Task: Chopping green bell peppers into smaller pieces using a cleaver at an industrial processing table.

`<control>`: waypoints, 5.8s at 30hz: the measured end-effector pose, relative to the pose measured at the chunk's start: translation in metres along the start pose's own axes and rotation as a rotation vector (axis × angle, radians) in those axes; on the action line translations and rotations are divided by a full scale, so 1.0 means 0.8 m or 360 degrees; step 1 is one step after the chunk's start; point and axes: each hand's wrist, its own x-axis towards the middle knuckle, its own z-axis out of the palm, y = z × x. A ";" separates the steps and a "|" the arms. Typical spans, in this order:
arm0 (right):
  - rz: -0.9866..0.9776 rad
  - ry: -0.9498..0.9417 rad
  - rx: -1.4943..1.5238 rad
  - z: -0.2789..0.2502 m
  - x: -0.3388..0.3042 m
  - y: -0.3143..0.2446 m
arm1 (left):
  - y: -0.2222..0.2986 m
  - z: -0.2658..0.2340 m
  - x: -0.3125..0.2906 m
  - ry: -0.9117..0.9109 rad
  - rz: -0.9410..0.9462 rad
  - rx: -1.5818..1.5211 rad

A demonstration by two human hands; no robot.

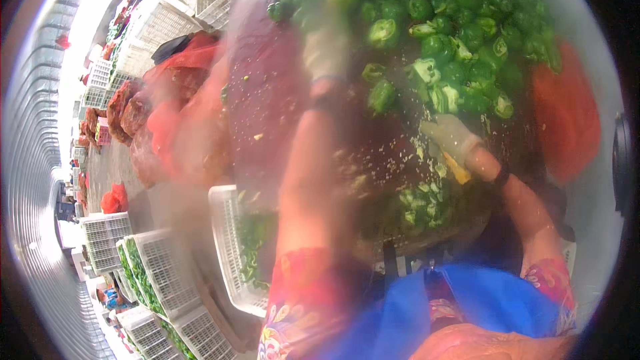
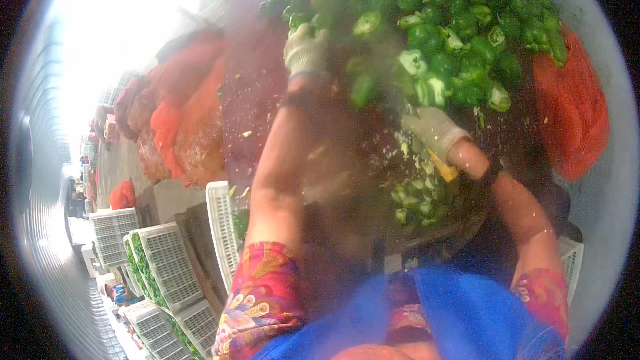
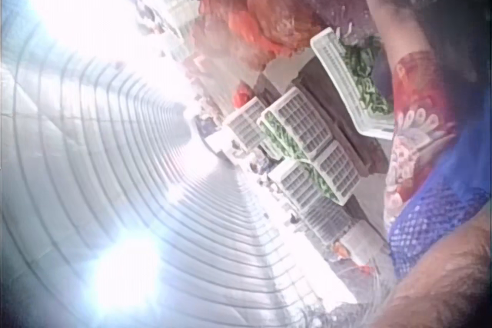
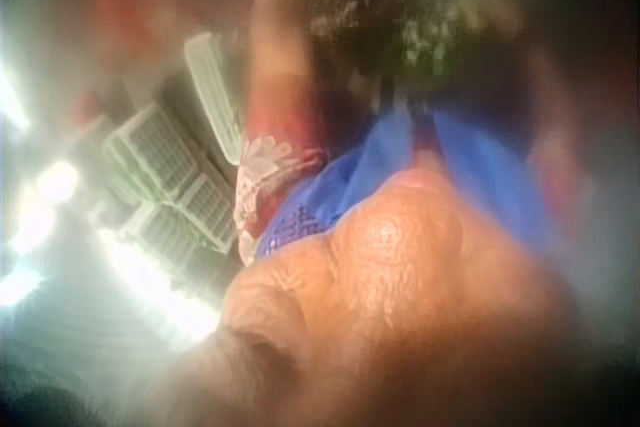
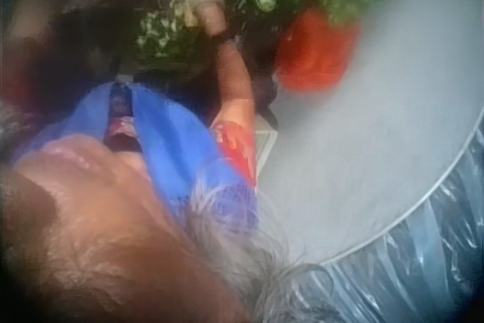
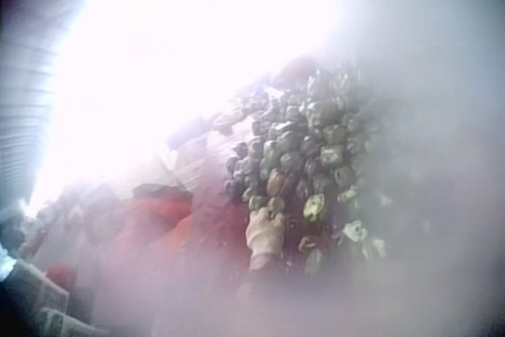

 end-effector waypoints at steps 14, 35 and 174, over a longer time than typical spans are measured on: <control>-0.0116 -0.0019 -0.0070 0.000 0.000 0.010 | -0.034 -0.028 0.018 -0.0148 0.0081 -0.0113; -0.0761 0.0174 -0.1293 0.091 -0.064 -0.088 | -0.112 -0.041 -0.227 0.0212 0.0295 -0.0318; -0.0654 0.0085 -0.1209 -0.098 -0.035 0.003 | 0.086 0.043 -0.233 -0.0321 0.0726 0.0118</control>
